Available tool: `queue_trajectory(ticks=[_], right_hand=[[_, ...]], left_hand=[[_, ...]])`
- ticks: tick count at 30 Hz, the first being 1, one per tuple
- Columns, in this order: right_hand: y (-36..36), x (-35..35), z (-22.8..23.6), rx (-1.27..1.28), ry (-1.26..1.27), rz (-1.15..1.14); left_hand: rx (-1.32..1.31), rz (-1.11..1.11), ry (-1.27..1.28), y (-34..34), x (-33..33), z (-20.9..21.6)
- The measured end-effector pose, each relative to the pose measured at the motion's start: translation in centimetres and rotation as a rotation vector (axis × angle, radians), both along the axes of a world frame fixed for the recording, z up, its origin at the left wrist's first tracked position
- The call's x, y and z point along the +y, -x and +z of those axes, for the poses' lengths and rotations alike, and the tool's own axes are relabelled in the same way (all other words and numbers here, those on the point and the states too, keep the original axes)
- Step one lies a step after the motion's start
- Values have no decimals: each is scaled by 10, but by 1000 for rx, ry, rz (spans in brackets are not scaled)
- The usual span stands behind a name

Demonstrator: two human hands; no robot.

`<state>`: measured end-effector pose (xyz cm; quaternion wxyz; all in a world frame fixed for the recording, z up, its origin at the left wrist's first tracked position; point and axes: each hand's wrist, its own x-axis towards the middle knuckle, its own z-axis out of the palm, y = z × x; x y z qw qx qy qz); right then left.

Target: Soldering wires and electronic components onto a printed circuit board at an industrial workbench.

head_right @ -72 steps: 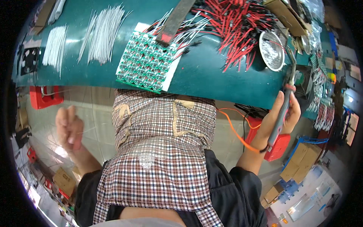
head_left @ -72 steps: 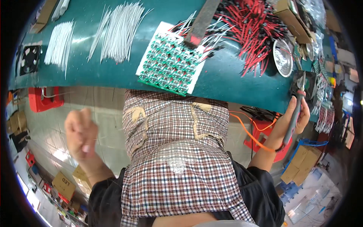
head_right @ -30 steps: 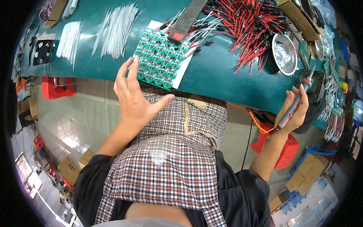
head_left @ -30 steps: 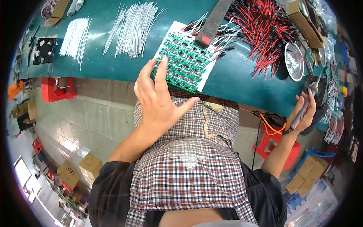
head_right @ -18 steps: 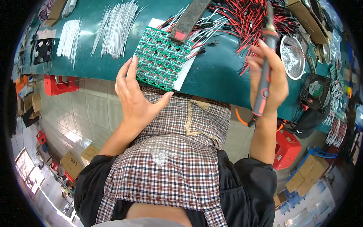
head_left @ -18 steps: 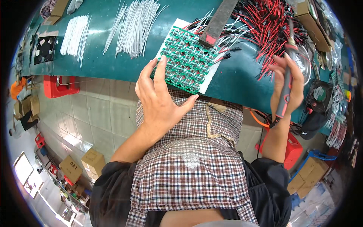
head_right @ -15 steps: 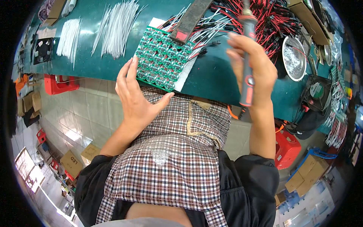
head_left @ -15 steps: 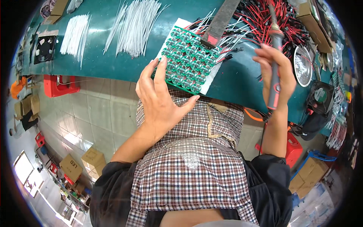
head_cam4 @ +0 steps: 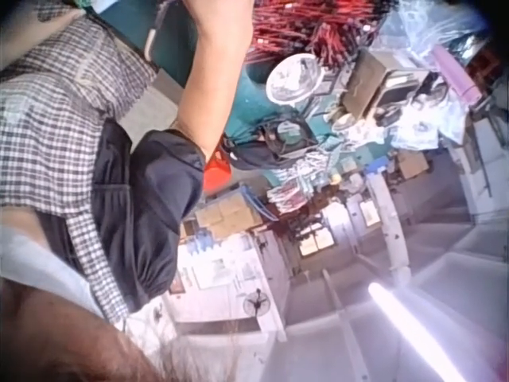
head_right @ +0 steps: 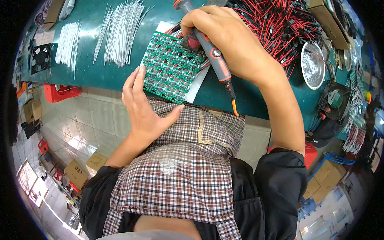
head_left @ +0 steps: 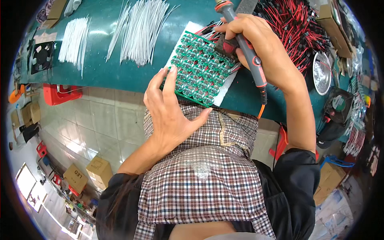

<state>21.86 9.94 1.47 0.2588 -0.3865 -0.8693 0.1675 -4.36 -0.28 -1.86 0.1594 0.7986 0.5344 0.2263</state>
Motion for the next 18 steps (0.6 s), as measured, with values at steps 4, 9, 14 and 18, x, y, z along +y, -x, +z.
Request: queue_trajectory(ticks=[4, 9, 14, 18], right_hand=[[-1, 6, 6, 5, 63, 4], [4, 21, 17, 47, 107, 11], [29, 52, 26, 86, 21, -8], [44, 77, 13, 71, 20, -39]], left_hand=[[-3, -8, 6, 2, 1, 2], [-24, -17, 27, 3, 3, 2], [-77, 9, 9, 3, 2, -4], [-47, 4, 38, 3, 3, -1]])
